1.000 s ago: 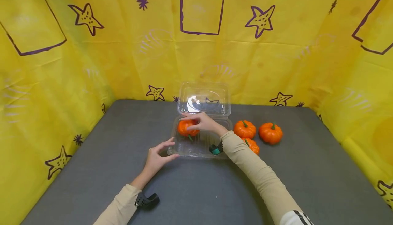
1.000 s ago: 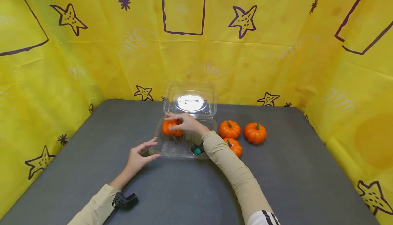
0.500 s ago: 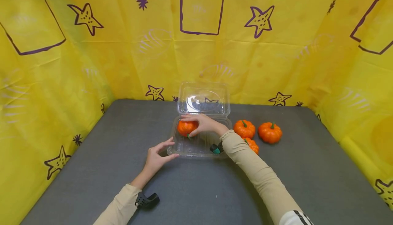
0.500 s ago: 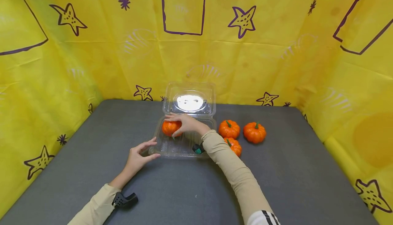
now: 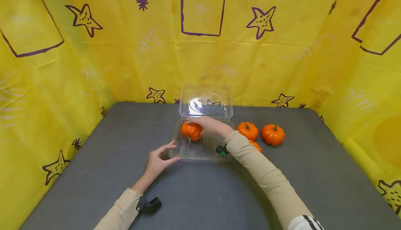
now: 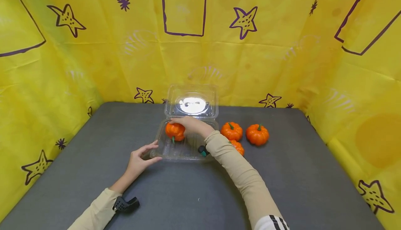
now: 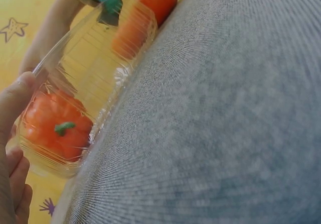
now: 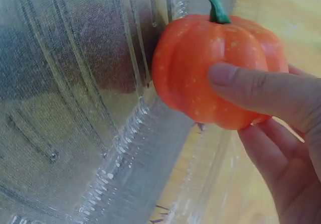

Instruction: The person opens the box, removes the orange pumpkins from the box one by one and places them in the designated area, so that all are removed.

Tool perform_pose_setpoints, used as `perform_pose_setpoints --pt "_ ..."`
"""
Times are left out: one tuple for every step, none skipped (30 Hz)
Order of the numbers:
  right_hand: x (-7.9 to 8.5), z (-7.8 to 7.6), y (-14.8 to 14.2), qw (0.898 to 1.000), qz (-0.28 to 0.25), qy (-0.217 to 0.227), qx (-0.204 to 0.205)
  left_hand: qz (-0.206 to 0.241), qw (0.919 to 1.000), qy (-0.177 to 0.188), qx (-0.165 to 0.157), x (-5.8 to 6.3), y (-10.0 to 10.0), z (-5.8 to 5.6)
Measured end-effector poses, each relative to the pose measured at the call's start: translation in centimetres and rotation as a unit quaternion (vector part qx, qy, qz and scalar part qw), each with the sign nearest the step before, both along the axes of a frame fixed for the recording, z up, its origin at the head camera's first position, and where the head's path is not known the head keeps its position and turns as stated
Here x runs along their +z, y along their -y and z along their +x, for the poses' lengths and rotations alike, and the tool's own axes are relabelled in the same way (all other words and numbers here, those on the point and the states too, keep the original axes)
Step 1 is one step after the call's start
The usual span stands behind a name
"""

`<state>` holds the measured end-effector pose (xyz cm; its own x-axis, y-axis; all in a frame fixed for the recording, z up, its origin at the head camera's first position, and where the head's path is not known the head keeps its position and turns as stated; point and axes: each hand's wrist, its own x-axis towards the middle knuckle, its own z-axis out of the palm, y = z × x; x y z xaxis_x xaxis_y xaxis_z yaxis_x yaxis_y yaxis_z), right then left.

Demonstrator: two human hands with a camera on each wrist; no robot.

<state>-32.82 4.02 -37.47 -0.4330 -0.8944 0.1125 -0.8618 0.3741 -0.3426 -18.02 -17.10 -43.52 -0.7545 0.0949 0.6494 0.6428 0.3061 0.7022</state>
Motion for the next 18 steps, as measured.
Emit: perform_pose_setpoints --pt "0.1 0.1 0.0 1.000 -0.002 -0.006 -0.005 0.000 1.0000 -0.001 0.001 0.0 0.0 0.0" --pt "0.2 0.1 0.0 1.000 -0.006 -0.009 -0.009 0.000 1.0000 -0.003 0.003 0.0 0.1 0.0" --pt "0.3 0.1 0.0 1.000 -0.012 -0.010 -0.013 -0.001 1.0000 -0.003 0.005 0.0 0.1 0.0" --pt "0.3 0.0 0.0 1.000 -0.016 -0.012 -0.019 -0.004 1.0000 -0.004 0.007 0.0 0.1 0.0" --pt "0.4 0.1 -0.1 0.999 -0.024 -0.006 -0.026 -0.005 0.9999 -0.005 0.008 0.0 0.1 0.0" --pt "0.4 0.1 -0.3 0.999 -0.035 0.005 -0.035 -0.006 0.9999 -0.004 0.008 0.0 0.1 0.1" --pt "0.4 0.1 -0.4 0.998 -0.046 0.018 -0.045 -0.006 1.0000 -0.002 0.007 0.0 0.1 0.1" --pt "0.4 0.2 -0.6 0.996 -0.058 0.029 -0.055 -0.006 1.0000 -0.001 0.006 0.1 0.1 0.1" --pt "0.4 0.2 -0.7 0.995 -0.070 0.041 -0.064 -0.005 1.0000 0.001 0.003 0.1 0.1 0.1" --pt "0.4 0.3 -0.9 0.992 -0.084 0.055 -0.072 -0.004 1.0000 0.002 0.001 0.1 0.1 0.2" --pt "0.5 0.4 -1.0 0.989 -0.100 0.071 -0.080 -0.003 1.0000 0.003 0.000 0.1 0.1 0.2" --pt "0.5 0.4 -1.1 0.986 -0.117 0.086 -0.084 -0.002 1.0000 0.004 -0.001 0.2 0.1 0.3" --pt "0.5 0.5 -1.2 0.982 -0.132 0.099 -0.088 -0.002 1.0000 0.003 -0.002 0.2 0.1 0.3" --pt "0.5 0.5 -1.4 0.978 -0.149 0.111 -0.091 -0.002 1.0000 0.003 -0.002 0.1 0.1 0.3" --pt "0.5 0.6 -1.5 0.973 -0.168 0.133 -0.091 -0.002 1.0000 0.001 -0.003 0.1 0.1 0.3" --pt "0.6 0.6 -1.6 0.966 -0.185 0.152 -0.091 -0.002 1.0000 0.001 -0.002 0.1 0.1 0.3" --pt "0.7 0.7 -1.7 0.961 -0.202 0.169 -0.090 -0.002 1.0000 -0.001 -0.002 0.1 0.1 0.4" --pt "0.8 0.8 -1.8 0.955 -0.216 0.185 -0.090 -0.001 1.0000 -0.002 -0.002 0.1 0.1 0.4"
